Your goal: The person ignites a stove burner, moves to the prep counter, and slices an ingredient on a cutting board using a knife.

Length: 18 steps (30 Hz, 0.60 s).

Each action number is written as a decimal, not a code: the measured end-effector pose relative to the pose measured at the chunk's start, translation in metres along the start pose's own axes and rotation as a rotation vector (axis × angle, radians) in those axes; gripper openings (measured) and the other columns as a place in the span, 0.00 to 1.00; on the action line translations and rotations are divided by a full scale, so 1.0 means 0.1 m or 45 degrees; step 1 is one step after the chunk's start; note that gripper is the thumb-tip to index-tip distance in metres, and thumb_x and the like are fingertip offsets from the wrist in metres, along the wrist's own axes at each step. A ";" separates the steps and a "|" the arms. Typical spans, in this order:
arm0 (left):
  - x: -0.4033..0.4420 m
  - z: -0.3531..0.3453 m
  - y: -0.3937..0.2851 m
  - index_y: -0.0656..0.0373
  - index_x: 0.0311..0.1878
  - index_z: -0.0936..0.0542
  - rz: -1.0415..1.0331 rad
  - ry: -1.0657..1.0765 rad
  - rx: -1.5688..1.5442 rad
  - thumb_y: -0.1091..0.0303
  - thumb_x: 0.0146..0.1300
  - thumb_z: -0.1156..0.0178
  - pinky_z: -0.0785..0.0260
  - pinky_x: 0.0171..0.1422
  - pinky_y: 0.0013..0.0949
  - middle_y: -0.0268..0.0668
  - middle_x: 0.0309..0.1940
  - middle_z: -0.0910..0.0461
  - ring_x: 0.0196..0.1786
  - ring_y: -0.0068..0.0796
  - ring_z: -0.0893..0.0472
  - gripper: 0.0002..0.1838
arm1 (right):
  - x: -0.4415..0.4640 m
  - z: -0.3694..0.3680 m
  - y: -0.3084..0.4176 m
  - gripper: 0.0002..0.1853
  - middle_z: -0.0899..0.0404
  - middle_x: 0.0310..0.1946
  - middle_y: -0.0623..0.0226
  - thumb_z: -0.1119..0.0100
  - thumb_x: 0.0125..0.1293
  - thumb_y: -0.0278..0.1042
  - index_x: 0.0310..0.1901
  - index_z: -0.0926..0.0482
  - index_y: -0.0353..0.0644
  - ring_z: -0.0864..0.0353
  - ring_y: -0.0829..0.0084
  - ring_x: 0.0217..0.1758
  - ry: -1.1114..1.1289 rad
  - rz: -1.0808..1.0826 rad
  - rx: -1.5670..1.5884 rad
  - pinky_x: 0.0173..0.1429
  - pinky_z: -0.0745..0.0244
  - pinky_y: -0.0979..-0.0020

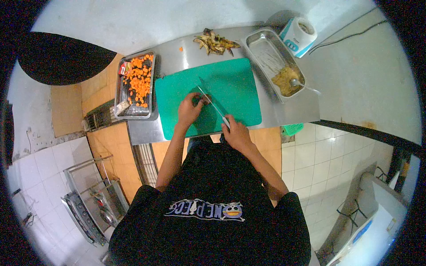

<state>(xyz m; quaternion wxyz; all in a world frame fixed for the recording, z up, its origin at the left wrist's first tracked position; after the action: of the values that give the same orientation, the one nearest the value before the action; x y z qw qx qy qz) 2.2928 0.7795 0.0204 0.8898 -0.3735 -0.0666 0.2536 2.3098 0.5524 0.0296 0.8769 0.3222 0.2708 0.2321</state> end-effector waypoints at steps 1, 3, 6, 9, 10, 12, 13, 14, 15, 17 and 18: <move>-0.01 0.00 0.02 0.57 0.50 0.17 0.003 -0.002 -0.001 0.59 0.59 0.31 0.23 0.50 0.45 0.41 0.46 0.15 0.47 0.46 0.15 0.18 | 0.00 -0.01 0.00 0.21 0.17 0.35 0.40 0.47 0.74 0.45 0.62 0.32 0.46 0.17 0.35 0.39 0.040 -0.031 0.017 0.45 0.25 0.36; -0.01 0.01 0.02 0.54 0.51 0.16 0.021 -0.024 0.029 0.58 0.59 0.31 0.22 0.50 0.45 0.40 0.45 0.14 0.48 0.45 0.15 0.18 | 0.00 -0.01 0.02 0.21 0.17 0.35 0.40 0.47 0.74 0.44 0.63 0.33 0.46 0.17 0.35 0.39 0.039 -0.021 0.010 0.45 0.25 0.36; -0.01 -0.03 0.05 0.53 0.51 0.16 0.123 0.024 0.039 0.58 0.59 0.32 0.22 0.50 0.46 0.38 0.44 0.13 0.47 0.45 0.14 0.18 | -0.02 -0.01 0.06 0.22 0.17 0.34 0.39 0.47 0.74 0.43 0.65 0.35 0.47 0.17 0.34 0.38 0.033 -0.017 -0.014 0.45 0.25 0.36; -0.02 -0.04 0.03 0.52 0.50 0.16 0.159 0.022 0.041 0.56 0.59 0.32 0.22 0.50 0.47 0.37 0.43 0.13 0.47 0.45 0.14 0.17 | -0.04 0.04 0.12 0.24 0.17 0.35 0.38 0.48 0.74 0.41 0.69 0.37 0.49 0.17 0.35 0.39 0.031 0.000 -0.030 0.46 0.24 0.36; -0.02 -0.03 0.00 0.52 0.50 0.16 0.157 0.022 0.041 0.56 0.59 0.32 0.22 0.50 0.47 0.37 0.43 0.13 0.47 0.45 0.14 0.17 | -0.04 0.04 0.14 0.26 0.17 0.36 0.38 0.49 0.74 0.40 0.71 0.38 0.50 0.17 0.35 0.39 0.031 0.019 -0.028 0.46 0.24 0.36; -0.04 -0.04 0.02 0.51 0.49 0.16 0.261 0.076 0.075 0.55 0.59 0.32 0.22 0.50 0.47 0.37 0.44 0.13 0.47 0.45 0.14 0.17 | -0.03 0.01 0.14 0.28 0.17 0.36 0.38 0.49 0.74 0.39 0.73 0.40 0.52 0.17 0.35 0.39 0.007 0.074 -0.016 0.46 0.24 0.37; -0.04 -0.04 0.01 0.51 0.49 0.16 0.260 0.077 0.074 0.55 0.59 0.32 0.22 0.50 0.47 0.37 0.44 0.13 0.47 0.45 0.14 0.17 | -0.03 0.00 0.16 0.30 0.17 0.37 0.38 0.49 0.74 0.39 0.76 0.42 0.54 0.17 0.36 0.39 -0.014 0.130 -0.005 0.47 0.24 0.37; -0.05 -0.03 0.00 0.51 0.49 0.16 0.269 0.071 0.085 0.54 0.59 0.32 0.22 0.49 0.47 0.37 0.43 0.13 0.47 0.45 0.14 0.17 | -0.03 -0.01 0.14 0.30 0.17 0.37 0.38 0.49 0.74 0.39 0.76 0.42 0.54 0.17 0.36 0.39 -0.015 0.129 -0.005 0.47 0.24 0.37; -0.05 -0.02 0.00 0.50 0.49 0.16 0.278 0.065 0.095 0.54 0.60 0.33 0.22 0.49 0.47 0.37 0.43 0.13 0.47 0.46 0.14 0.17 | -0.04 -0.01 0.17 0.31 0.18 0.35 0.40 0.50 0.74 0.36 0.77 0.43 0.55 0.18 0.37 0.39 -0.012 0.147 -0.018 0.46 0.25 0.40; -0.04 -0.02 0.00 0.50 0.49 0.16 0.297 0.085 0.110 0.53 0.60 0.33 0.22 0.48 0.48 0.37 0.42 0.13 0.46 0.46 0.14 0.17 | -0.05 0.01 0.21 0.33 0.18 0.34 0.42 0.50 0.74 0.33 0.79 0.44 0.57 0.19 0.38 0.39 -0.012 0.163 -0.031 0.46 0.26 0.44; -0.04 -0.03 0.00 0.50 0.49 0.16 0.317 0.104 0.127 0.52 0.60 0.33 0.22 0.48 0.48 0.38 0.42 0.13 0.46 0.46 0.14 0.17 | -0.06 0.00 0.23 0.33 0.19 0.34 0.42 0.50 0.74 0.33 0.79 0.44 0.58 0.19 0.39 0.39 0.010 0.164 -0.046 0.46 0.26 0.44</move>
<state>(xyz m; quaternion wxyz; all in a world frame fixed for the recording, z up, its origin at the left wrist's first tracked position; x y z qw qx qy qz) 2.2903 0.7760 0.0187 0.8709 -0.3443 0.0292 0.3495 2.3003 0.5647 0.0473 0.8647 0.3224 0.2487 0.2942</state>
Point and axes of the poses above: each hand's wrist, its own x-axis towards the middle knuckle, its own z-axis out of the back of the hand, y = z × x, the point moved 8 cm from there along x, towards the middle knuckle
